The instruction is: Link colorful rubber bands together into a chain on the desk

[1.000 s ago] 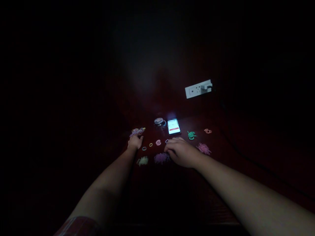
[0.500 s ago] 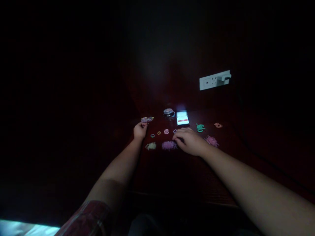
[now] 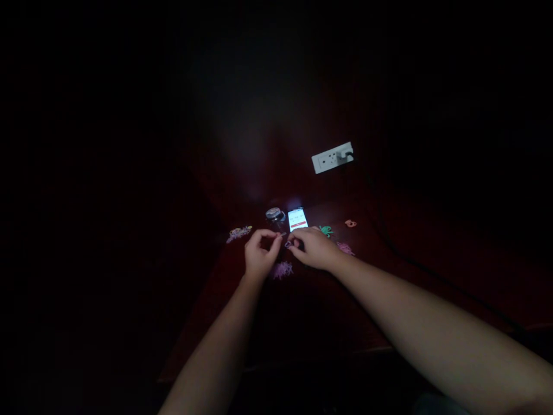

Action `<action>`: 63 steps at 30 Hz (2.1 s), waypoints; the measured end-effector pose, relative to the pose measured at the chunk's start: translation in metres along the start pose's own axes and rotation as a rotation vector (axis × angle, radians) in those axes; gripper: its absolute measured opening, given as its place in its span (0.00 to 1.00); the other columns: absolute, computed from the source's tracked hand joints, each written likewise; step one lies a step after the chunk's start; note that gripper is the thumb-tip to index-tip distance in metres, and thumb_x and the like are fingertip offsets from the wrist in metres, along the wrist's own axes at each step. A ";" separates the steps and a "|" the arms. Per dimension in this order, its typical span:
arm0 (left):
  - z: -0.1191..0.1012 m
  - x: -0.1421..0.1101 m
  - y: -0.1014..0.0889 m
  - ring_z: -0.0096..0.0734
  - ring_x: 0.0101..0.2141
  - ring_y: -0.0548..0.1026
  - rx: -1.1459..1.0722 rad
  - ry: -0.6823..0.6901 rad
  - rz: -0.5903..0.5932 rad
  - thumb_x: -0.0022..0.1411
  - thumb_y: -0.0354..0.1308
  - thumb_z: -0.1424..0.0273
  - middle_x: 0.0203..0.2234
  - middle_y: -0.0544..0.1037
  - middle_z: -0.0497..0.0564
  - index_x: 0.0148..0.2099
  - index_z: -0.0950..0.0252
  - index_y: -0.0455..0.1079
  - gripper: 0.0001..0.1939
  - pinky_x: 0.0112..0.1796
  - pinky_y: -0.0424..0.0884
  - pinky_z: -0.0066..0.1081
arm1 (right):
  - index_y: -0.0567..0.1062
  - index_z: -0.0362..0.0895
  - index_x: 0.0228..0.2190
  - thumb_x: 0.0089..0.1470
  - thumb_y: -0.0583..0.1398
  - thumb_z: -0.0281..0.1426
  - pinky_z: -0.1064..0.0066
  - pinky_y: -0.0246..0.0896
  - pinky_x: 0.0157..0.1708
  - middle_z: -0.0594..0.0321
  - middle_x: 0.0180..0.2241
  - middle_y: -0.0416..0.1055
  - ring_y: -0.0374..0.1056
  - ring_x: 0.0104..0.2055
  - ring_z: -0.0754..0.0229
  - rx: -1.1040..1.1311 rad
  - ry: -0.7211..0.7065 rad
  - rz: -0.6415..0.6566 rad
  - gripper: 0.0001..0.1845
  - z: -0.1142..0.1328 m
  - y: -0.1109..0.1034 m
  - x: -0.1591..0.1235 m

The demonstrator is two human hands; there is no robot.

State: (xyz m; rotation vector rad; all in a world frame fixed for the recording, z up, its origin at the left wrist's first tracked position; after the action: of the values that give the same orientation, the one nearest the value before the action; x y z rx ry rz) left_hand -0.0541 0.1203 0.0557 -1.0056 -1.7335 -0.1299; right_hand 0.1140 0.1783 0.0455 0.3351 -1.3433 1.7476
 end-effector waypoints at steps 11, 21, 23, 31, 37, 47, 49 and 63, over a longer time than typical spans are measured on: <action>-0.001 -0.009 -0.006 0.29 0.31 0.74 0.003 0.107 0.143 0.57 0.63 0.71 0.28 0.78 0.49 0.34 0.64 0.72 0.02 0.33 0.70 0.28 | 0.75 0.43 0.32 0.55 0.59 0.27 0.70 0.59 0.35 0.63 0.28 0.73 0.68 0.31 0.61 0.078 -0.047 -0.053 0.04 0.004 -0.002 0.001; -0.002 -0.009 -0.004 0.30 0.32 0.75 -0.016 0.127 0.210 0.57 0.63 0.73 0.30 0.79 0.49 0.36 0.63 0.72 0.04 0.35 0.70 0.30 | 0.75 0.43 0.30 0.55 0.58 0.29 0.71 0.61 0.32 0.61 0.28 0.74 0.68 0.30 0.61 0.168 -0.020 -0.010 0.06 0.005 -0.003 0.000; -0.001 -0.009 -0.003 0.29 0.32 0.75 -0.028 0.113 0.231 0.57 0.63 0.73 0.30 0.79 0.49 0.37 0.63 0.72 0.04 0.35 0.70 0.30 | 0.75 0.43 0.29 0.56 0.58 0.30 0.70 0.61 0.32 0.60 0.28 0.74 0.68 0.30 0.60 0.181 -0.007 0.003 0.07 0.005 -0.003 -0.001; -0.002 -0.009 -0.002 0.31 0.33 0.75 -0.022 0.071 0.198 0.59 0.62 0.72 0.31 0.79 0.49 0.36 0.63 0.73 0.02 0.37 0.72 0.31 | 0.74 0.43 0.28 0.57 0.57 0.32 0.70 0.60 0.30 0.62 0.26 0.72 0.67 0.29 0.60 0.175 0.012 0.028 0.09 0.003 -0.005 -0.002; -0.002 -0.010 0.000 0.33 0.35 0.76 -0.026 0.038 0.235 0.59 0.61 0.71 0.31 0.79 0.50 0.37 0.61 0.73 0.02 0.38 0.73 0.33 | 0.74 0.44 0.36 0.54 0.60 0.33 0.69 0.64 0.31 0.61 0.29 0.72 0.68 0.30 0.59 0.252 0.008 0.037 0.08 0.008 -0.006 -0.002; 0.000 -0.008 0.000 0.33 0.35 0.76 -0.016 0.046 0.246 0.59 0.61 0.72 0.33 0.80 0.49 0.36 0.62 0.73 0.02 0.40 0.72 0.33 | 0.74 0.43 0.31 0.57 0.57 0.32 0.67 0.62 0.34 0.60 0.29 0.72 0.67 0.32 0.57 0.163 -0.022 0.057 0.07 0.000 -0.004 -0.001; -0.001 -0.008 -0.001 0.32 0.35 0.76 -0.022 0.053 0.242 0.59 0.61 0.72 0.32 0.80 0.49 0.37 0.62 0.73 0.02 0.40 0.72 0.33 | 0.74 0.43 0.31 0.58 0.57 0.32 0.67 0.62 0.34 0.60 0.29 0.72 0.67 0.33 0.57 0.161 -0.017 0.058 0.07 0.000 -0.005 -0.001; 0.001 -0.008 -0.006 0.34 0.37 0.76 0.002 0.027 0.200 0.57 0.62 0.72 0.34 0.79 0.51 0.41 0.62 0.73 0.07 0.39 0.72 0.34 | 0.71 0.44 0.31 0.60 0.55 0.33 0.69 0.60 0.30 0.61 0.28 0.72 0.67 0.30 0.59 0.171 0.050 0.030 0.08 0.000 -0.006 -0.002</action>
State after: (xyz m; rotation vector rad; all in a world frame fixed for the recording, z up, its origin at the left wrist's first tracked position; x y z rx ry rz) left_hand -0.0580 0.1125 0.0512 -1.1638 -1.5983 -0.0132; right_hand 0.1195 0.1774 0.0475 0.3651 -1.1719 1.8884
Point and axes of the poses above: each hand's wrist, its own x-axis towards the middle knuckle, its own y-axis out of the palm, z = x × y, the point moved 2 cm from there along x, towards the middle knuckle
